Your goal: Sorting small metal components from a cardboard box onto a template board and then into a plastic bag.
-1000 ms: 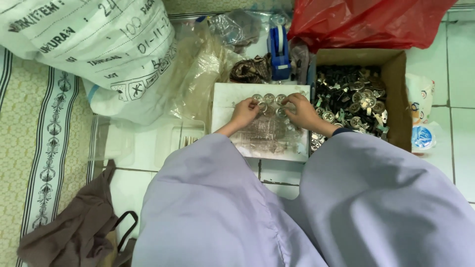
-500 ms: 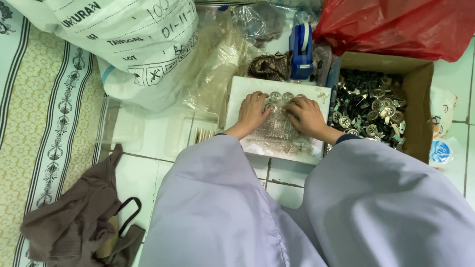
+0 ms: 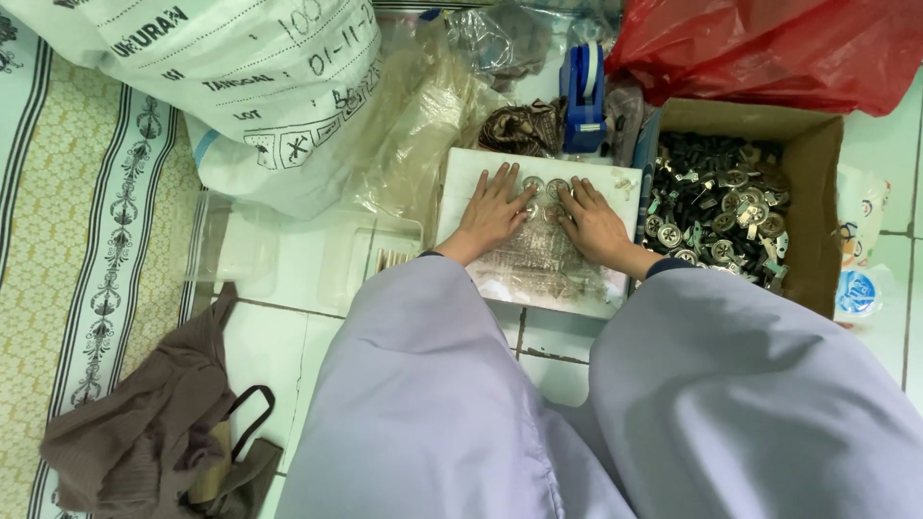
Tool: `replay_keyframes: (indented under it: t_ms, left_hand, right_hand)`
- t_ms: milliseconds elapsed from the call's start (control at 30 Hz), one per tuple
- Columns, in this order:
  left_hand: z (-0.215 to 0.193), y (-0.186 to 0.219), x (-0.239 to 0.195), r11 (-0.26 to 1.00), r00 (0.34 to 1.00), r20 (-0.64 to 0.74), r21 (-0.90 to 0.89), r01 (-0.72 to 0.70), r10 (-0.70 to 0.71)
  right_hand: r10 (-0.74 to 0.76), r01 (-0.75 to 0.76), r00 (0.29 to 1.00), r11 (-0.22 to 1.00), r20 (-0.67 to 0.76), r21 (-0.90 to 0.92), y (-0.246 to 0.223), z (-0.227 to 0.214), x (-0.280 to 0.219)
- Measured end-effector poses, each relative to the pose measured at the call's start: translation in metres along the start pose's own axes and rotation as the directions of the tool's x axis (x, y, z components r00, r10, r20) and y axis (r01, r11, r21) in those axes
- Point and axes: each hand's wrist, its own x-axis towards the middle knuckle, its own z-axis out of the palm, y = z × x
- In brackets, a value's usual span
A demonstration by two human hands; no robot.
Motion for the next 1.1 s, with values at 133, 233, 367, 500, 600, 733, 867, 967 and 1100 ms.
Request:
replay_keyframes:
  t_ms: [133,233,367,500,600,733,867,967,1100]
  left_hand:
    - [0.034,-0.005,0.009,1.0,0.999,-0.048,-0.003,0.004,-0.004]
    - [0.038,-0.003,0.01,0.999,0.999,-0.044,-0.026,0.025,-0.026]
    - [0.026,-0.002,0.009,0.997,0.998,-0.055,-0.064,0.03,-0.034]
    - [0.032,-0.005,0.011,0.997,0.997,-0.072,-0.067,0.025,-0.03]
    - [0.04,-0.005,0.012,0.997,0.995,-0.093,-0.08,0.015,-0.023]
    - [0.04,-0.004,0.012,0.996,0.995,-0.094,-0.083,0.017,-0.025]
    - [0.042,-0.004,0.012,0.997,0.994,-0.102,-0.075,0.019,-0.027]
    - [0.039,0.001,0.011,0.996,0.992,-0.126,-0.089,0.017,-0.028]
    - [0.03,0.019,0.012,0.988,0.988,-0.154,-0.152,0.006,-0.03]
  right_hand:
    - [0.004,-0.004,1.0,1.0,0.011,-0.023,-0.001,-0.001,0.001]
    - [-0.024,0.023,1.0,0.999,-0.016,-0.036,0.003,0.0,0.003]
    - [-0.125,0.125,0.987,0.992,-0.104,-0.009,0.005,-0.003,0.003]
    - [-0.193,0.186,0.972,0.981,-0.132,-0.059,0.011,0.004,-0.001]
    - [-0.185,0.175,0.979,0.978,-0.081,-0.11,0.016,0.012,-0.001]
    - [-0.166,0.159,0.985,0.981,-0.053,-0.114,0.019,0.013,0.001]
    - [-0.167,0.162,0.984,0.984,-0.059,-0.077,0.019,0.011,0.0]
    - [-0.164,0.162,0.982,0.986,-0.09,-0.032,0.014,0.0,-0.005]
    - [-0.15,0.157,0.977,0.987,-0.154,0.031,0.02,-0.01,-0.019]
